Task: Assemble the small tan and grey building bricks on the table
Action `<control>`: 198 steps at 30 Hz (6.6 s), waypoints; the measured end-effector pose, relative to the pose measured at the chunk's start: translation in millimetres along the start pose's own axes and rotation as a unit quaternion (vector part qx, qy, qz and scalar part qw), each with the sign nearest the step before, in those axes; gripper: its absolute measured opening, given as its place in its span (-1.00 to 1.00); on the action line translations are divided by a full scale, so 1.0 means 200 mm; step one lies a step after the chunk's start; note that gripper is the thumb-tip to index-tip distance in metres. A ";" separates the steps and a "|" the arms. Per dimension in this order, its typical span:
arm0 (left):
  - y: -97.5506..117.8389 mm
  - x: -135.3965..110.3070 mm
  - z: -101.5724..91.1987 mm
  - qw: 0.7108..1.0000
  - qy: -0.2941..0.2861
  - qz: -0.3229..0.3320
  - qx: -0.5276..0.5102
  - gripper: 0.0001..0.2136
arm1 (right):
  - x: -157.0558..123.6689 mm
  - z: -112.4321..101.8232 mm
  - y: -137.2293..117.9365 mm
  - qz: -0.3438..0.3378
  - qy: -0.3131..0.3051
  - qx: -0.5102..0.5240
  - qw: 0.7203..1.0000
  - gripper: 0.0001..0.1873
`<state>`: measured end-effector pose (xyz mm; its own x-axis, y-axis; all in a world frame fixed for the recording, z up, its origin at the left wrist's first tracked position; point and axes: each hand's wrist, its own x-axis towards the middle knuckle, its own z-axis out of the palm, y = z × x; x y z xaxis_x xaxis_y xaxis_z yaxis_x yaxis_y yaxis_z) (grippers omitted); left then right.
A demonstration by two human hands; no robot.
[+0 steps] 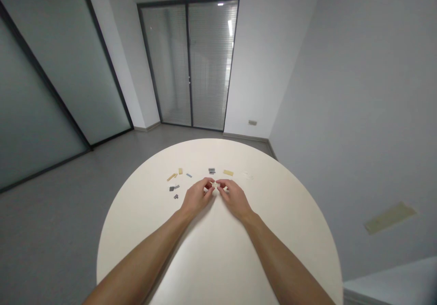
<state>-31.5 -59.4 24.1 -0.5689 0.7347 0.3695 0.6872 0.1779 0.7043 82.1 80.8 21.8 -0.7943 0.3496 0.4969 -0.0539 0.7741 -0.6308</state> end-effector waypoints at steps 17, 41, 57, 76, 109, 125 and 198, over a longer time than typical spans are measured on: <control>-0.02 0.01 0.02 1.000 0.016 0.009 0.008 -0.75 | 0.00 0.00 0.01 0.010 0.004 -0.013 1.000 -0.76; -0.01 0.00 0.01 1.000 0.017 0.015 0.019 -0.73 | -0.01 -0.01 0.00 0.030 0.005 -0.018 0.999 -0.77; -0.01 0.00 0.01 0.999 0.015 0.009 0.030 -0.73 | -0.01 0.00 0.01 0.025 0.009 -0.018 0.999 -0.78; 0.01 0.00 0.00 1.000 0.012 -0.001 0.020 -0.74 | -0.01 0.00 0.00 0.032 0.008 -0.021 0.999 -0.80; -0.02 0.00 0.02 1.000 0.017 0.007 0.006 -0.77 | -0.01 0.00 0.00 0.029 0.007 -0.021 0.999 -0.80; 0.02 0.00 0.00 0.999 0.003 0.042 -0.022 -0.82 | -0.01 0.01 0.03 0.020 0.013 -0.011 1.000 -0.80; 0.01 0.00 0.00 0.998 0.040 0.013 0.038 -0.83 | 0.00 0.01 0.02 0.023 -0.012 -0.028 0.999 -0.82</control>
<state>-29.5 -59.0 24.9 -0.5831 0.6854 0.4362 0.7322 0.2108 0.6476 81.8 83.3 18.1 -0.8094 0.3726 0.4539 0.0162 0.7869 -0.6169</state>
